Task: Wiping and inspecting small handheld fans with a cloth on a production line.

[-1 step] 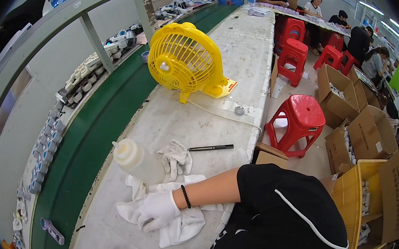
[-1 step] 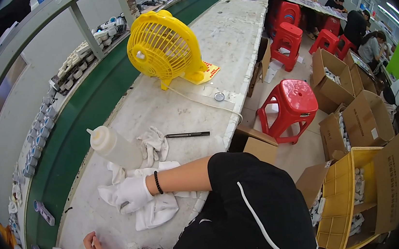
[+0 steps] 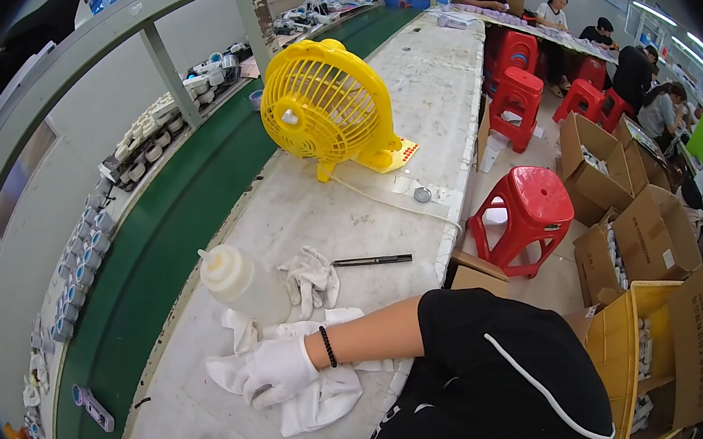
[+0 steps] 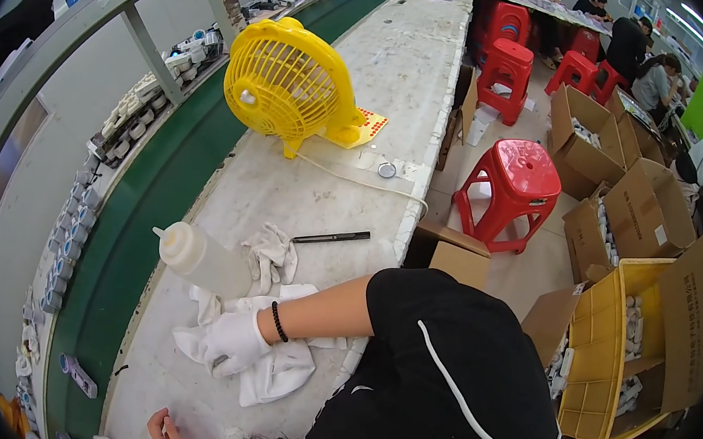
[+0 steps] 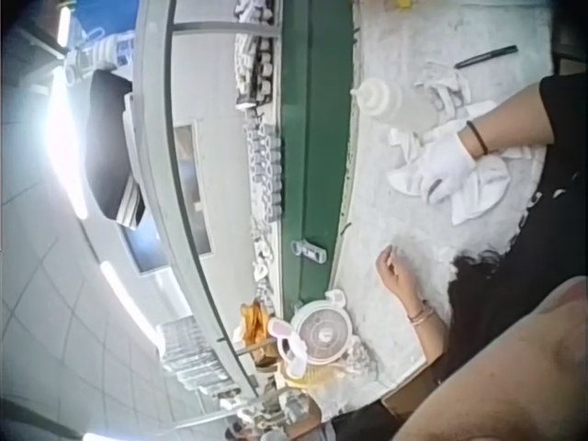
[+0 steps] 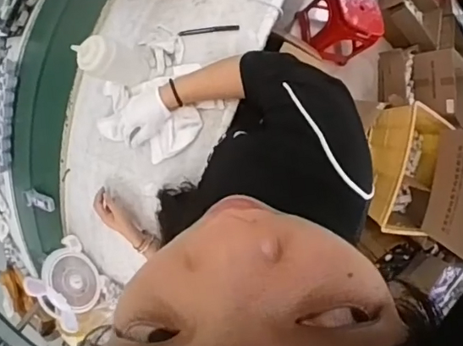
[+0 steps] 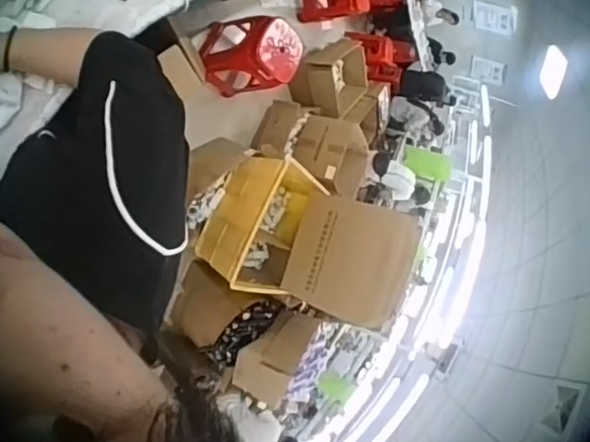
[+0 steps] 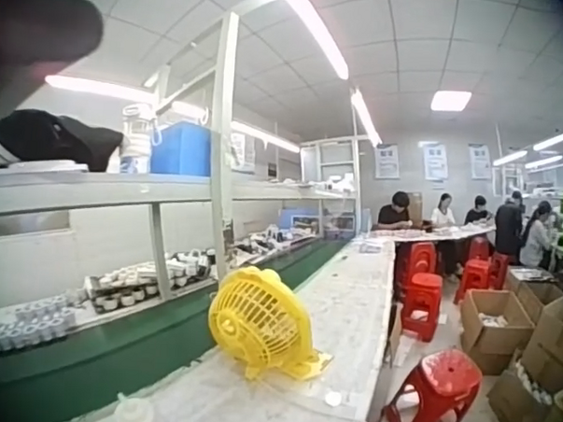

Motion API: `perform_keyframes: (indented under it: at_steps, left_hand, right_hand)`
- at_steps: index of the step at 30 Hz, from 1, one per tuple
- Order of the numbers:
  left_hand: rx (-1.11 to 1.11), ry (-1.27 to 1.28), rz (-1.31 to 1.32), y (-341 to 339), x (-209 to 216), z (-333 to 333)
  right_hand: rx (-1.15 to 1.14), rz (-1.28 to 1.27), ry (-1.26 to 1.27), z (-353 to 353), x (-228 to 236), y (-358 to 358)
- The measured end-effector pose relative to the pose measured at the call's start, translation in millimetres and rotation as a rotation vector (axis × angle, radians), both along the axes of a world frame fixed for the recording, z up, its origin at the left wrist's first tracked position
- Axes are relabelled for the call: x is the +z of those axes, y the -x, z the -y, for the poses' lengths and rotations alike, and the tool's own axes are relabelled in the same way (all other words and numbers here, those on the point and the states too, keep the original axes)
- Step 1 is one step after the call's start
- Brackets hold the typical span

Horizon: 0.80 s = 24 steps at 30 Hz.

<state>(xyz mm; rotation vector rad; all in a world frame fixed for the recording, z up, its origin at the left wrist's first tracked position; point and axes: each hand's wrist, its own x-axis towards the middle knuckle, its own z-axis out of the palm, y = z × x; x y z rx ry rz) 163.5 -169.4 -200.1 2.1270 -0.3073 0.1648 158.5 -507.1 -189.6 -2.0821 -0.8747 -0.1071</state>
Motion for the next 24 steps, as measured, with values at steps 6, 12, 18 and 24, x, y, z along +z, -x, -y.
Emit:
perform_keyframes:
  at_steps: [6,12,18,24]
  left_hand:
    - [0.025,0.076,-0.032,-3,-1,-6]
    - [0.076,0.223,-0.003,7,12,8]
    - [0.138,0.135,-0.215,23,42,22]
    - [0.093,-0.056,0.154,21,35,14]
  right_hand:
    - [0.011,0.013,0.007,-1,-2,-3]
    - [-0.005,0.11,0.008,-4,-10,-7]
    - [0.025,0.011,0.083,3,1,-2]
    - [0.052,0.059,0.075,0,11,-3]
